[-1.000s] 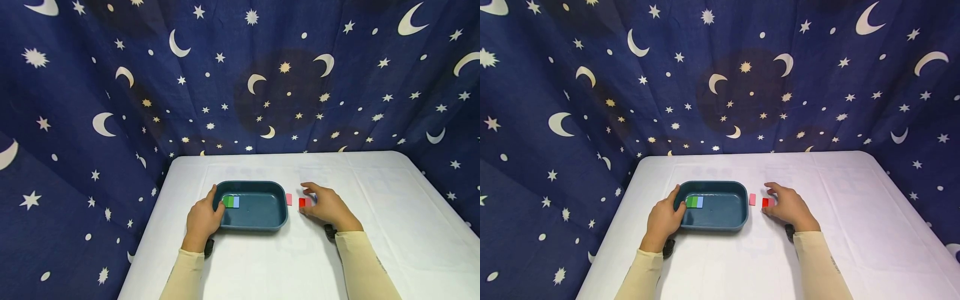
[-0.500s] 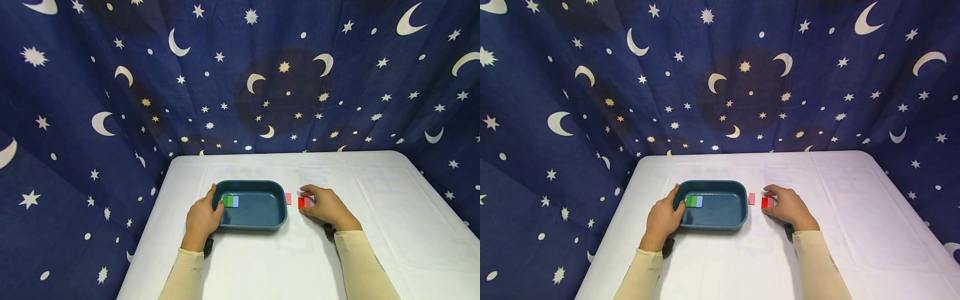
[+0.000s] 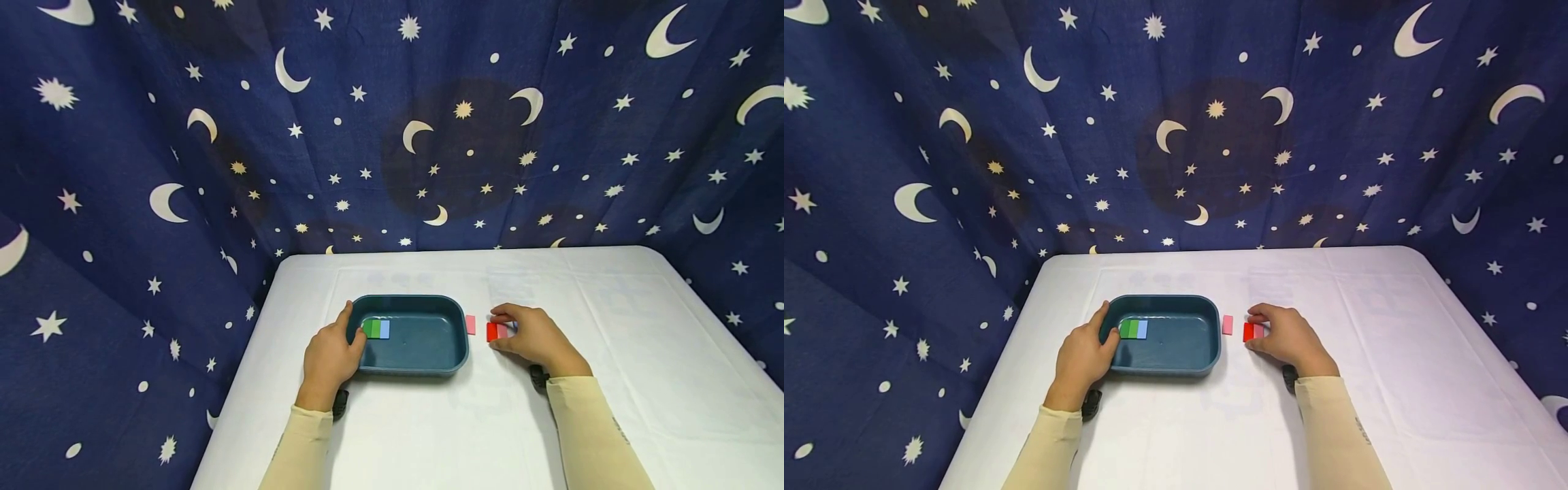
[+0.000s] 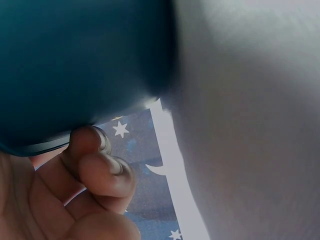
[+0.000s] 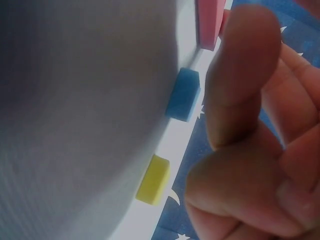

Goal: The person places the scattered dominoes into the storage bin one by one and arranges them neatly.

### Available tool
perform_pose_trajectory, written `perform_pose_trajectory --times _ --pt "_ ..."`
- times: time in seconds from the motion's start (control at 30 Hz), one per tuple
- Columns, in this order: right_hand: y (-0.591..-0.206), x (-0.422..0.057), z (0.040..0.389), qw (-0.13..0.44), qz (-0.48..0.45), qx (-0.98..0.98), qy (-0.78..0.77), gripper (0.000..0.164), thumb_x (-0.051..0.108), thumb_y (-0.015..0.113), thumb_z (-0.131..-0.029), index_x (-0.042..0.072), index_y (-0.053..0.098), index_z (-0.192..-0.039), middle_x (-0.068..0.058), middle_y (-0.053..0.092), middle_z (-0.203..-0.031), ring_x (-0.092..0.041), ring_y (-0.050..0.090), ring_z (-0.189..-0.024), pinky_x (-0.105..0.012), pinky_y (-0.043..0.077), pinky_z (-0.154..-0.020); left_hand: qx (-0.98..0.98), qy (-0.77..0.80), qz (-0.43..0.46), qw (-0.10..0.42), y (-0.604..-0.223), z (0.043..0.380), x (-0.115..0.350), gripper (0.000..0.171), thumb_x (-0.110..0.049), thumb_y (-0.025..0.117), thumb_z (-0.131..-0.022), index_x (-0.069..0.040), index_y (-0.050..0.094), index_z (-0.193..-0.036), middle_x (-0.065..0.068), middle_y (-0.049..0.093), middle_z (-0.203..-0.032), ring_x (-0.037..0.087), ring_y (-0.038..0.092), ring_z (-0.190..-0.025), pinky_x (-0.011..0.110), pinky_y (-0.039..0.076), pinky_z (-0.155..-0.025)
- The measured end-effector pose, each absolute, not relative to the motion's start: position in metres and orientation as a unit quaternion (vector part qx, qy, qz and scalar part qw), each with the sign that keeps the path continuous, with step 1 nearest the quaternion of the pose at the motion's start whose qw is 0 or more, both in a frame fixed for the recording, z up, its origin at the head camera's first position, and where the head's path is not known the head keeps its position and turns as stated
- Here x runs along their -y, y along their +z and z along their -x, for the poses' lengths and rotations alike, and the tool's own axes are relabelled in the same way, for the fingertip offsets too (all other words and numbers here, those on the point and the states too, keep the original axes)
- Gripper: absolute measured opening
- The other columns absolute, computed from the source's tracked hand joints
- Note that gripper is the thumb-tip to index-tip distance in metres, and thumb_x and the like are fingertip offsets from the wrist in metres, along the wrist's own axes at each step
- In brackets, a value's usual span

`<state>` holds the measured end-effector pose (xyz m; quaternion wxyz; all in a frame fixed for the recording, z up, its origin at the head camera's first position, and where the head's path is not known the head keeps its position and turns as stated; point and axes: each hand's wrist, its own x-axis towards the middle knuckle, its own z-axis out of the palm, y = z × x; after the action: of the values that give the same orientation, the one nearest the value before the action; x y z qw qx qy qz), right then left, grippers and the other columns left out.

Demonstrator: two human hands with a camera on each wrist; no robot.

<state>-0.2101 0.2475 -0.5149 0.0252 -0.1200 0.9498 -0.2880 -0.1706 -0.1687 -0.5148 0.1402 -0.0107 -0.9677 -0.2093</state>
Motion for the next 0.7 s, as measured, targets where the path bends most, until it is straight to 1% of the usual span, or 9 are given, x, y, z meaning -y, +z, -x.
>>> perform_pose_trajectory --times 0.23,0.47,0.7 --pt "-0.516 -0.2469 0.2109 0.026 0.12 -0.949 -0.29 0.066 0.029 0.094 -0.078 0.013 0.069 -0.137 -0.003 0.076 -0.122 -0.038 0.061 -0.125 -0.066 0.042 -0.105 0.968 -0.21 0.01 0.139 -0.5148 0.1699 0.1694 0.064 -0.041 0.062 -0.1 -0.019 0.05 -0.16 0.02 0.077 -0.104 0.033 0.073 -0.076 0.05 0.056 -0.061" --pt "-0.5149 -0.248 0.2101 0.024 0.121 -0.949 -0.292 0.066 0.026 0.094 -0.078 0.012 0.069 -0.137 -0.002 0.077 -0.121 -0.036 0.062 -0.125 -0.064 0.042 -0.106 0.968 -0.208 0.014 0.141 -0.5152 0.1703 0.169 0.065 -0.043 0.059 -0.1 -0.019 0.05 -0.16 0.02 0.077 -0.104 0.035 0.074 -0.078 0.05 0.057 -0.063" --pt "-0.5155 -0.2477 0.2109 0.027 0.121 -0.949 -0.289 0.066 0.027 0.093 -0.079 0.012 0.068 -0.138 -0.003 0.076 -0.122 -0.038 0.061 -0.126 -0.065 0.042 -0.106 0.967 -0.21 0.014 0.142 -0.5149 0.1705 0.169 0.065 -0.043 0.059 -0.1 -0.019 0.05 -0.16 0.021 0.077 -0.106 0.035 0.074 -0.079 0.051 0.057 -0.064"
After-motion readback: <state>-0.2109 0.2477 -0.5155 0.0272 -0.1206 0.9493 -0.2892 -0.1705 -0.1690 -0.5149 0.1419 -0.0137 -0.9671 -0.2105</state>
